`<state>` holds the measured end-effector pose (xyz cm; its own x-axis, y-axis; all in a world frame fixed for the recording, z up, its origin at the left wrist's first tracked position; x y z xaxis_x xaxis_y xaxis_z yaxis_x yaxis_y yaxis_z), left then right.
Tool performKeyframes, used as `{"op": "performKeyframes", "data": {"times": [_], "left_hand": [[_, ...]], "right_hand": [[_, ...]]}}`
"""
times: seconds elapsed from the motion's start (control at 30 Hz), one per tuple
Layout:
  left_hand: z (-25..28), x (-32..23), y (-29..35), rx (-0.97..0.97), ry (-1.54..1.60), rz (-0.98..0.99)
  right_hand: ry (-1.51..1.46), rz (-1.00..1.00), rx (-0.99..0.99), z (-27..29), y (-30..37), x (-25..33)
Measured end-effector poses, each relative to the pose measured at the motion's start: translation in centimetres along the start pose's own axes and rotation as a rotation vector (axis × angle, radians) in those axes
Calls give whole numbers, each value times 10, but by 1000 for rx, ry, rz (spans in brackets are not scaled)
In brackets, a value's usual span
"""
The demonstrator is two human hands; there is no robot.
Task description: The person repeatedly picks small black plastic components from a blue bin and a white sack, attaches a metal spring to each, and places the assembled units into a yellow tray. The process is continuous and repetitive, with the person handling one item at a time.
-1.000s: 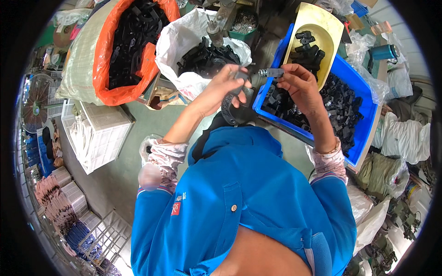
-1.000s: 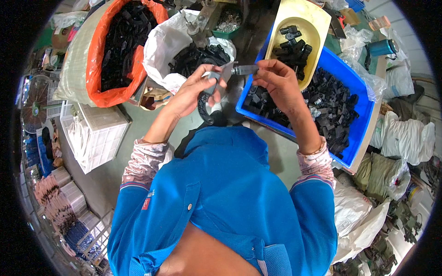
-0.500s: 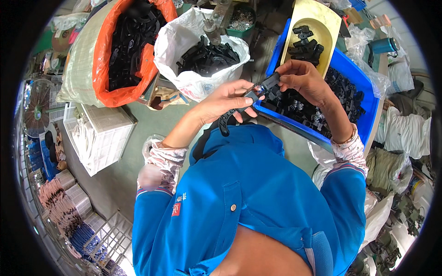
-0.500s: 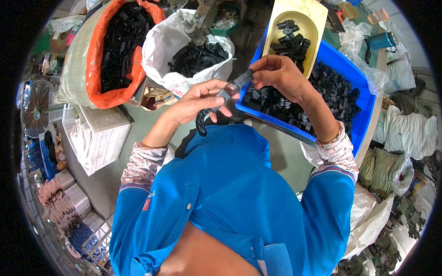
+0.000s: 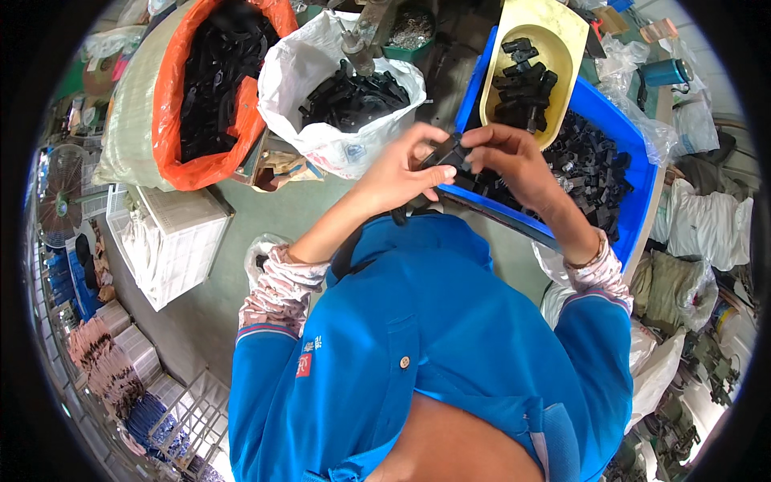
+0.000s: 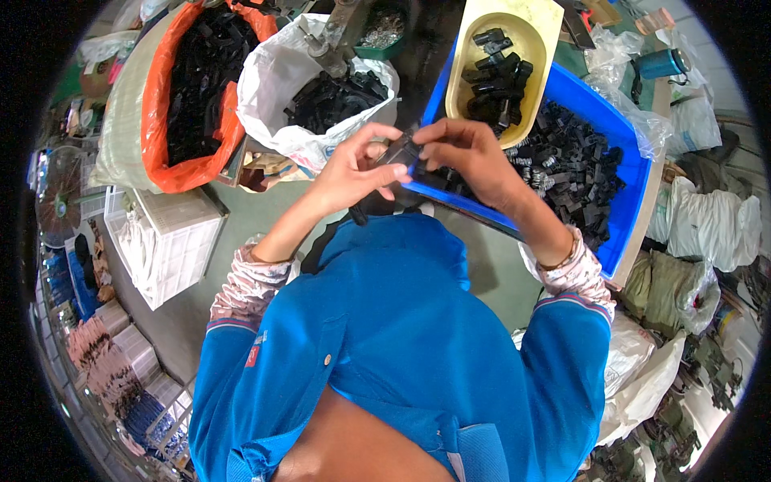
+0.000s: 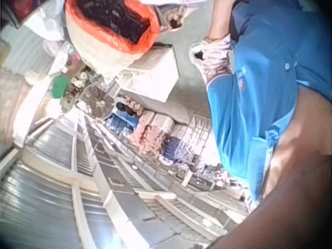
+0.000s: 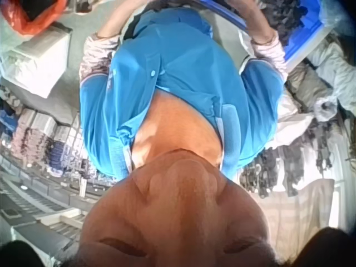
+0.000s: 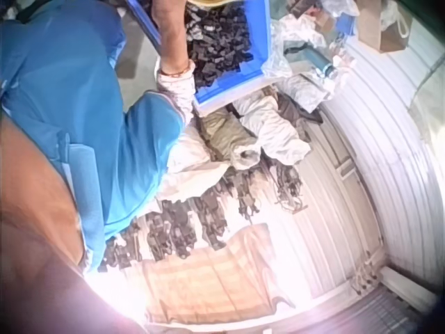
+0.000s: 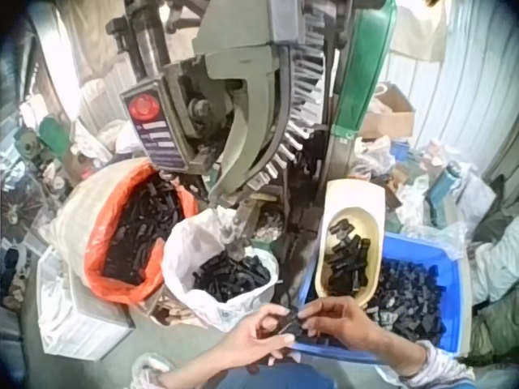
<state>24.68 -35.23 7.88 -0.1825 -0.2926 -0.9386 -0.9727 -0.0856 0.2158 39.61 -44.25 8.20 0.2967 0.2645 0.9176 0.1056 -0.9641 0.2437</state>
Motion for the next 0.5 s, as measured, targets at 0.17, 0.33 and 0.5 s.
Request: {"op": "performKeyframes", "data": {"times": [0.17,0.33,0.5], "left_hand": [[5,-7,-5,-69,-157,27],[13,-4,2,-110,-241,-90],[31,5,2,-209,-439,-145]], "right_hand": [[-90,231,-55,-12,7,-4],[1,189,-35,-18,6,0],[1322,248,-520,85,-15,47]]}}
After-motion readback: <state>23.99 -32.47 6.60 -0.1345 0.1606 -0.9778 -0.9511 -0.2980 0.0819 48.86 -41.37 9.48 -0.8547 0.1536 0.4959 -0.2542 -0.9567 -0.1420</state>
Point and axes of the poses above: each hand's wrist, its own y-axis away from the middle knuckle, its own z-axis out of the back of the hand, x = y × z, the point moved 6 cm from there along -y, towards the middle knuckle, and after that the axes turned 15 degrees about x, right-handed, at the moved point
